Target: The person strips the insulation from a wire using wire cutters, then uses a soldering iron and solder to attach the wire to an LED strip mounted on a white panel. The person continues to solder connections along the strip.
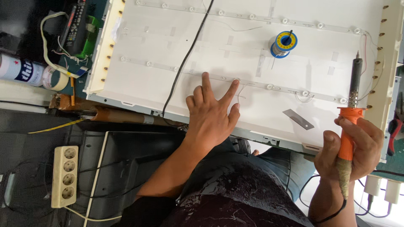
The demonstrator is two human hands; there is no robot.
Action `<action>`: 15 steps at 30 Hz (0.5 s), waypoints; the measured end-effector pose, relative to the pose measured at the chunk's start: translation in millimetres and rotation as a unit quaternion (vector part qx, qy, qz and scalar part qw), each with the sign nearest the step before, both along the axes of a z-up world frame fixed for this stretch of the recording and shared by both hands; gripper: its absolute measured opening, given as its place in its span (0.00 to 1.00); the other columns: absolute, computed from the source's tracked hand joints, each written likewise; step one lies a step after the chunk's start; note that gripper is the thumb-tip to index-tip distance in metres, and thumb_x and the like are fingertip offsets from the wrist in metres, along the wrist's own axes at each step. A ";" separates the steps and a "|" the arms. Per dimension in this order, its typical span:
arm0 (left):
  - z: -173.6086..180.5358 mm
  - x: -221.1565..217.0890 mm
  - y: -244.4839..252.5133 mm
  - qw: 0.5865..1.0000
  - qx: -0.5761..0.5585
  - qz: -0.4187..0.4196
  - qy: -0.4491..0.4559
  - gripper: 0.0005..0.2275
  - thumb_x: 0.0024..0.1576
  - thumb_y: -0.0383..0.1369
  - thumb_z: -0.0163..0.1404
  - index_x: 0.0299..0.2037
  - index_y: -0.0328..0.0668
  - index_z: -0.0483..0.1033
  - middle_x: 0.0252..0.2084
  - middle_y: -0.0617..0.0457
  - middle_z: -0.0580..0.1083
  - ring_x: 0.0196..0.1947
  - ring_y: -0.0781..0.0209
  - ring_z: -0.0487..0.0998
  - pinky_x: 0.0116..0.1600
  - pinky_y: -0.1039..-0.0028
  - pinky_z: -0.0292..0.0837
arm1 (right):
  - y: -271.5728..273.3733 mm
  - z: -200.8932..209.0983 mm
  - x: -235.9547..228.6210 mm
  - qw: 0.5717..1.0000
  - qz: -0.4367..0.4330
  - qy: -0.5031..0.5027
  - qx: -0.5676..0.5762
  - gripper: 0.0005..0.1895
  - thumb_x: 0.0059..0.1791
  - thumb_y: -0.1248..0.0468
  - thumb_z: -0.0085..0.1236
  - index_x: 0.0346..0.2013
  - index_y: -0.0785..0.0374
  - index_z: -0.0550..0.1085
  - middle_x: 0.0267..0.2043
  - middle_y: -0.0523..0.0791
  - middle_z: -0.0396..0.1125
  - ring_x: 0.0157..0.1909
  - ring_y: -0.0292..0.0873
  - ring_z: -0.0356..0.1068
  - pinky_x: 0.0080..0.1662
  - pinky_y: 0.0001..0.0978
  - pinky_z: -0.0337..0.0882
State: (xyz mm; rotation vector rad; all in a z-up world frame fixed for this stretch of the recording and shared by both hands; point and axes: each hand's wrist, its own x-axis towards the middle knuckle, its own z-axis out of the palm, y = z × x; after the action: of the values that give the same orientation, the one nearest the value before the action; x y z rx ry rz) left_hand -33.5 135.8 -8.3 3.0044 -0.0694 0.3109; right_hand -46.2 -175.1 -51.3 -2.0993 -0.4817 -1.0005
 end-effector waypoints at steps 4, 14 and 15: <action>3.7 -2.0 -1.0 0.999 0.024 -0.003 -0.021 0.24 0.67 0.51 0.44 0.75 0.69 0.66 0.73 0.19 0.60 0.48 0.35 0.68 0.50 0.51 0.62 | 3.0 3.3 -0.1 1.000 0.003 -0.011 0.005 0.15 0.64 0.66 0.60 0.53 0.82 0.76 0.47 0.64 0.70 0.53 0.64 0.67 0.55 0.54 0.69; 5.9 -1.3 3.5 0.999 0.013 0.017 0.035 0.32 0.67 0.55 0.38 0.80 0.58 0.55 0.76 0.23 0.59 0.47 0.39 0.70 0.51 0.51 0.63 | 7.4 4.4 3.9 0.996 0.080 -0.025 0.038 0.14 0.67 0.71 0.54 0.58 0.86 0.68 0.50 0.70 0.66 0.49 0.66 0.67 0.55 0.64 0.74; 4.9 -1.6 3.8 0.999 0.018 0.019 0.020 0.33 0.66 0.55 0.39 0.80 0.54 0.55 0.76 0.24 0.61 0.46 0.41 0.70 0.50 0.52 0.63 | 7.0 3.3 2.8 0.997 0.072 -0.015 0.037 0.15 0.68 0.69 0.53 0.59 0.85 0.68 0.51 0.70 0.66 0.50 0.67 0.67 0.56 0.65 0.73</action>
State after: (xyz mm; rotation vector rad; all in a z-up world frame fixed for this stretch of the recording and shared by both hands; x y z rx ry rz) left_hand -35.0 139.6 -3.5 3.0483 -0.0148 0.2562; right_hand -43.4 -168.1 -48.0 -1.9577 -0.5936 -0.9530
